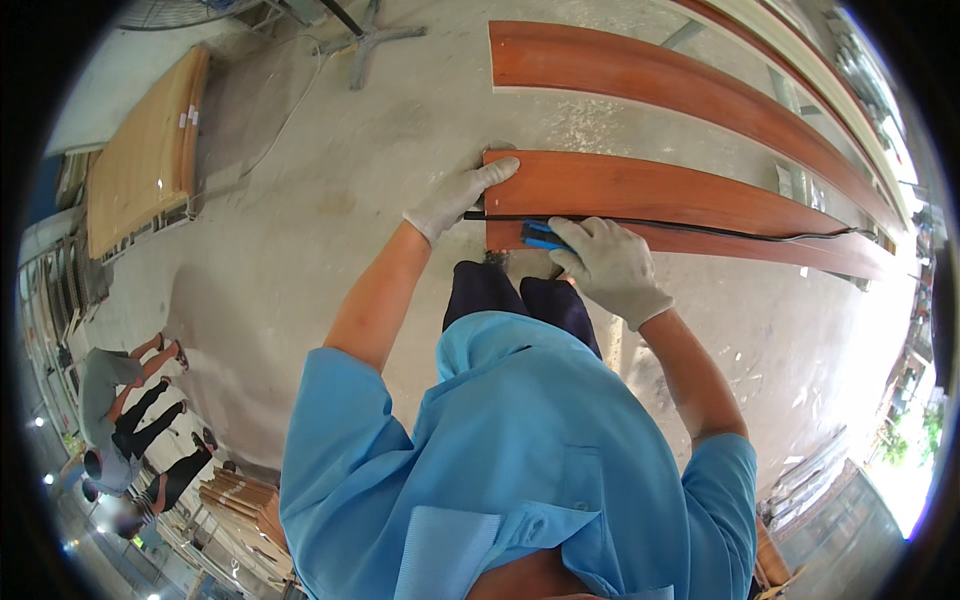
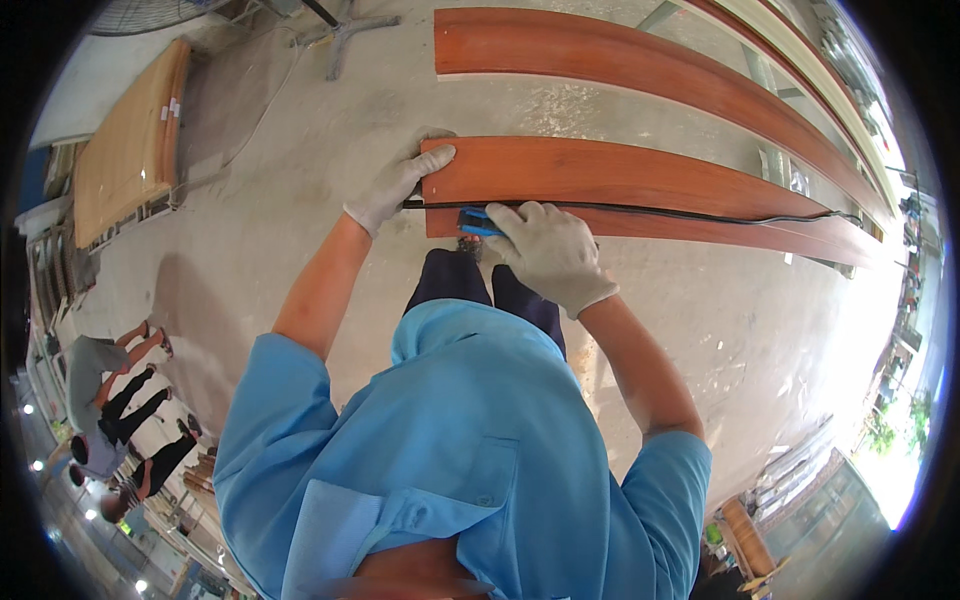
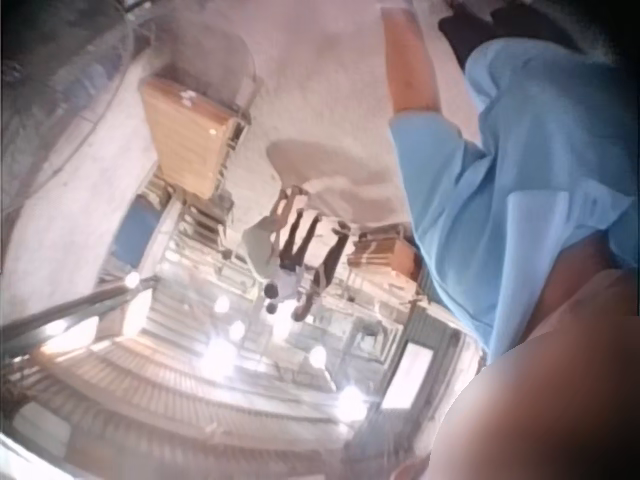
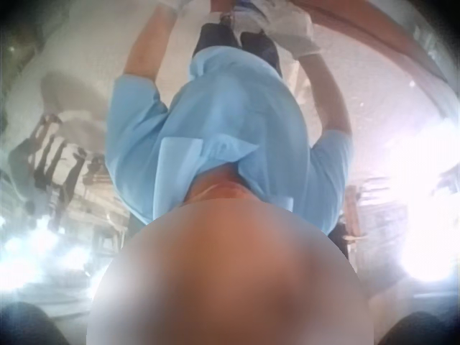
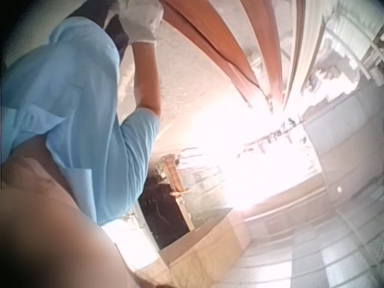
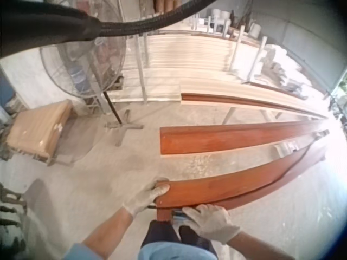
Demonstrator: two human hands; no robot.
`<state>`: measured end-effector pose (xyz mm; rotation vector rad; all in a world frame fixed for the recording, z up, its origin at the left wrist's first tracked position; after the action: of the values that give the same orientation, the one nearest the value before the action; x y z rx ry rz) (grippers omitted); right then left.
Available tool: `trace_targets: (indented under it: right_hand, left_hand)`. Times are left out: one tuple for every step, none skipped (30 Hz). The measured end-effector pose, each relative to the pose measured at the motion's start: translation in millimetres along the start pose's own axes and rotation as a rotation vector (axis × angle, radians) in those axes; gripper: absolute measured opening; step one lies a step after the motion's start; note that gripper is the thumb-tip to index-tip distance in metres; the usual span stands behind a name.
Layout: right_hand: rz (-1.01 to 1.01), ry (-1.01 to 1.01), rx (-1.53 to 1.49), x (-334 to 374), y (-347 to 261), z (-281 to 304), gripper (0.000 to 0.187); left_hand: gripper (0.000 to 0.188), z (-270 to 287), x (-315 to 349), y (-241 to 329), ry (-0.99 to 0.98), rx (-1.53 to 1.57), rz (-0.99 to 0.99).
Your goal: The person places a black cable along the length of long, reddish-brown wooden planks. They use a blue utility knife to cut the cable to size and then press it into a groove on the wood. The person handles several planks one at a time, repeating the process.
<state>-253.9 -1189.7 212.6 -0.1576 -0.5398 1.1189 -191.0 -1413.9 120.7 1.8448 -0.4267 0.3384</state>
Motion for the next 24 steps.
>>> trace_targets:
  right_hand:
    - [0.016, 0.015, -0.05, 3.5, 2.1, 1.4, 0.035]
    - [-0.002, -0.006, -0.108, 4.4, 3.1, 1.6, 0.036]
    - [0.002, 0.001, -0.173, 5.2, 2.7, 3.5, 0.037]
    - [0.046, 0.026, -0.238, 4.8, -0.4, 5.7, 0.038]
    - [-0.014, -0.032, -0.314, 3.6, -0.1, 6.1, 0.039]
    - [-0.034, -0.071, -0.391, 2.8, -0.8, 7.4, 0.04]
    - [-0.088, -0.112, -0.469, 1.7, -0.9, 7.7, 0.041]
    - [-0.042, -0.12, -0.427, 0.3, -4.1, 9.5, 0.041]
    - [-0.031, -0.13, -0.384, -1.2, -6.4, 10.0, 0.042]
    - [-0.028, -0.15, -0.349, -2.7, -8.2, 9.1, 0.042]
    - [-0.034, -0.153, -0.258, -3.5, -10.4, 7.7, 0.042]
    - [-0.047, -0.166, -0.176, -3.9, -12.7, 4.8, 0.042]
    - [-0.049, -0.181, -0.102, -4.6, -15.6, 1.4, 0.042]
    - [-0.031, -0.14, -0.053, -5.5, -18.9, -0.6, 0.041]
    - [-0.004, -0.099, -0.01, -6.3, -22.6, -2.3, 0.04]
    - [0.028, -0.019, 0.034, -6.7, -26.4, -2.4, 0.039]
    - [0.013, -0.06, -0.013, -7.9, -27.7, -5.2, 0.038]
    - [0.006, -0.062, -0.059, -9.3, -29.6, -6.3, 0.038]
    - [-0.002, -0.061, -0.103, -10.9, -31.0, -5.8, 0.038]
    - [0.009, -0.091, -0.081, -12.8, -33.7, -5.2, 0.037]
    - [0.022, -0.12, -0.061, -14.8, -36.1, -3.7, 0.036]
    - [0.027, -0.182, -0.042, -17.3, -38.0, -2.9, 0.035]
    - [0.02, -0.193, -0.028, -19.0, -38.4, -1.1, 0.034]
    - [0.003, -0.24, -0.018, -19.8, -37.1, -1.1, 0.034]
  left_hand:
    - [0.054, 0.1, -0.2, 0.1, 0.0, 0.01, 0.008]
    - [0.054, -0.2, -0.5, 0.9, -0.008, 0.02, 0.003]
    - [0.053, -0.3, -0.6, 2.2, -0.001, 0.013, -0.008]
    - [0.051, -0.8, -0.8, 3.5, 0.0, 0.013, -0.027]
    - [0.05, -1.5, -1.0, 4.4, -0.005, 0.013, -0.035]
    - [0.049, -1.8, -1.0, 5.2, 0.004, 0.008, -0.044]
    - [0.049, -2.1, -1.0, 5.5, 0.007, 0.004, -0.04]
    - [0.049, -1.9, -1.0, 5.2, 0.018, 0.008, -0.019]
    - [0.049, -2.4, -1.0, 5.5, 0.006, 0.003, -0.027]
    - [0.048, -2.7, -1.0, 5.3, 0.004, 0.01, -0.018]
    - [0.048, -3.1, -0.7, 5.2, 0.002, 0.021, -0.014]
    - [0.048, -3.3, -0.4, 5.3, 0.021, 0.019, -0.006]
    - [0.048, -3.9, 0.2, 5.8, 0.038, 0.02, -0.001]
    - [0.048, -5.3, 0.7, 7.2, 0.04, 0.024, -0.011]
    - [0.048, -6.5, 1.6, 9.4, 0.051, 0.021, -0.032]
    - [0.048, -8.3, 2.3, 12.3, 0.038, 0.022, -0.07]
    - [0.048, -10.4, 2.1, 14.4, 0.024, 0.028, -0.081]
    - [0.048, -11.8, 2.9, 17.1, 0.019, 0.02, -0.118]
    - [0.048, -12.7, 4.4, 18.9, 0.026, 0.011, -0.125]
    - [0.047, -13.1, 6.8, 20.7, 0.04, -0.001, -0.135]
    - [0.048, -13.9, 8.4, 21.8, 0.048, -0.013, -0.125]
    - [0.048, -13.9, 10.1, 22.6, 0.067, -0.028, -0.122]
    - [0.048, -13.9, 11.2, 23.9, 0.083, -0.046, -0.152]
    - [0.049, -13.5, 11.3, 22.1, 0.099, -0.018, -0.114]
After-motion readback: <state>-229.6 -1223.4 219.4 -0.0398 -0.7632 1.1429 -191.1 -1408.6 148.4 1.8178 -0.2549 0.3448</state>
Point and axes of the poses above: each hand's wrist, its own x-axis away from the middle knuckle, its own z-axis out of the back of the hand, y = z × x, the point moved 3 cm from there along -x, towards the middle knuckle, and after that the axes turned 15 degrees about -y, right-handed, at the moved point
